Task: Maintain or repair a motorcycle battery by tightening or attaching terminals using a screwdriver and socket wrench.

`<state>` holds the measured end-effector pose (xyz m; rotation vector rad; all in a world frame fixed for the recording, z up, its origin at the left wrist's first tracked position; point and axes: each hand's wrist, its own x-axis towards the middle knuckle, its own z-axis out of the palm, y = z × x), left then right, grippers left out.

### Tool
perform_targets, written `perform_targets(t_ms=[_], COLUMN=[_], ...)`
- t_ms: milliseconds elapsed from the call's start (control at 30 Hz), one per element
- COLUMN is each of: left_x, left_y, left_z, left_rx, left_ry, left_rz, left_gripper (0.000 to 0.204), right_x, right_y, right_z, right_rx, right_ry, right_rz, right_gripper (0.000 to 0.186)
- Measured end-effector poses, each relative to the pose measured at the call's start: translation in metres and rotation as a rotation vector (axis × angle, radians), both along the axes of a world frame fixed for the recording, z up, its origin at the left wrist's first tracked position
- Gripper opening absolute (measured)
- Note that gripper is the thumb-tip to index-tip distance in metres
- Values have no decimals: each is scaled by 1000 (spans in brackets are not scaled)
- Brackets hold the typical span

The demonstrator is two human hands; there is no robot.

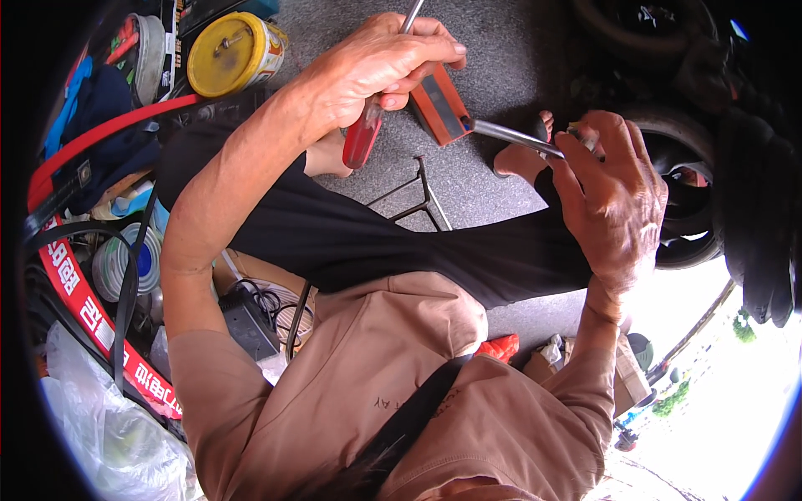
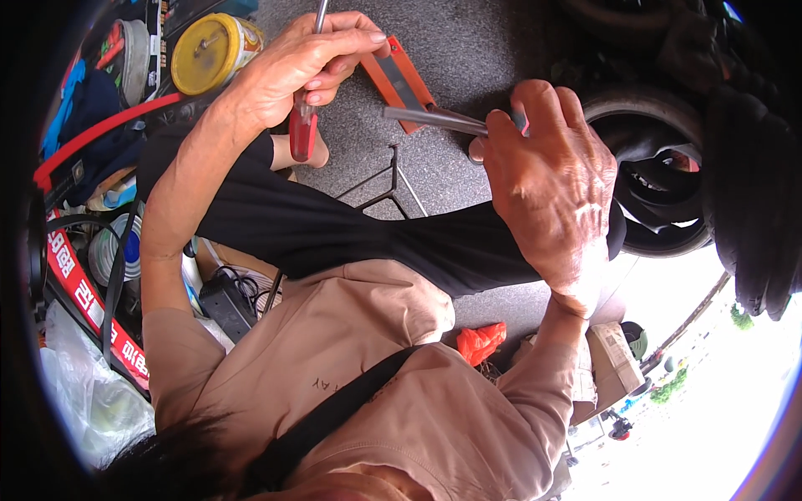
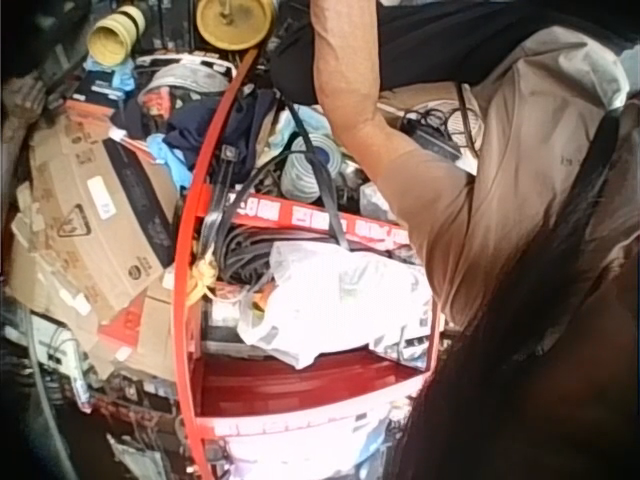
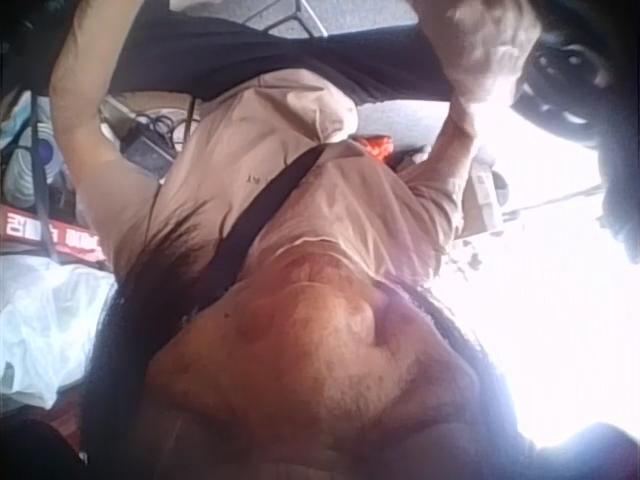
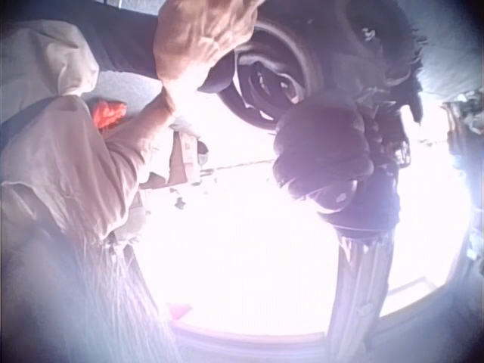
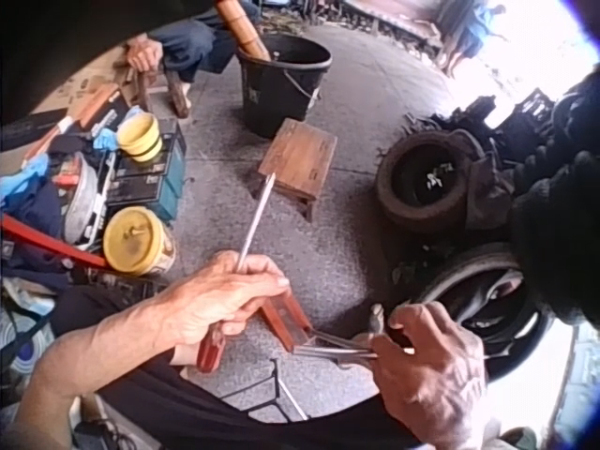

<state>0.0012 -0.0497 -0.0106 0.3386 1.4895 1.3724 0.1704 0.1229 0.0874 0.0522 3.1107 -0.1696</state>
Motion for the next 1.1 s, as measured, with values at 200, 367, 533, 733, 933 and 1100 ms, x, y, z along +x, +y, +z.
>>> perform_targets(t_ms=[200, 367, 533, 733, 933, 1100], left_x=[-10, -9, -1, 0, 1, -6], left_y=[4, 3, 0, -2, 4, 6], left_z=[11, 16, -11, 4, 3, -1], left_rx=[-91, -73, 119, 25, 11, 3], left_ry=[-328, -330, -1, -16, -18, -179], left_rz=[46, 49, 55, 31, 23, 10], left_gripper=[14, 13, 23, 24, 25, 17], right_x=[-5, -5, -1, 6, 12, 4], right_y=[-9, -17, -4, 6, 13, 8], right_z=[0, -1, -6, -11, -4, -2], right_rx=[-114, -275, -323, -375, -175, -55], right_ry=[-234, -185, -188, -133, -220, -62], right_rz=[-22, -113, 37, 92, 34, -10], right_gripper=[50, 48, 26, 23, 25, 17])
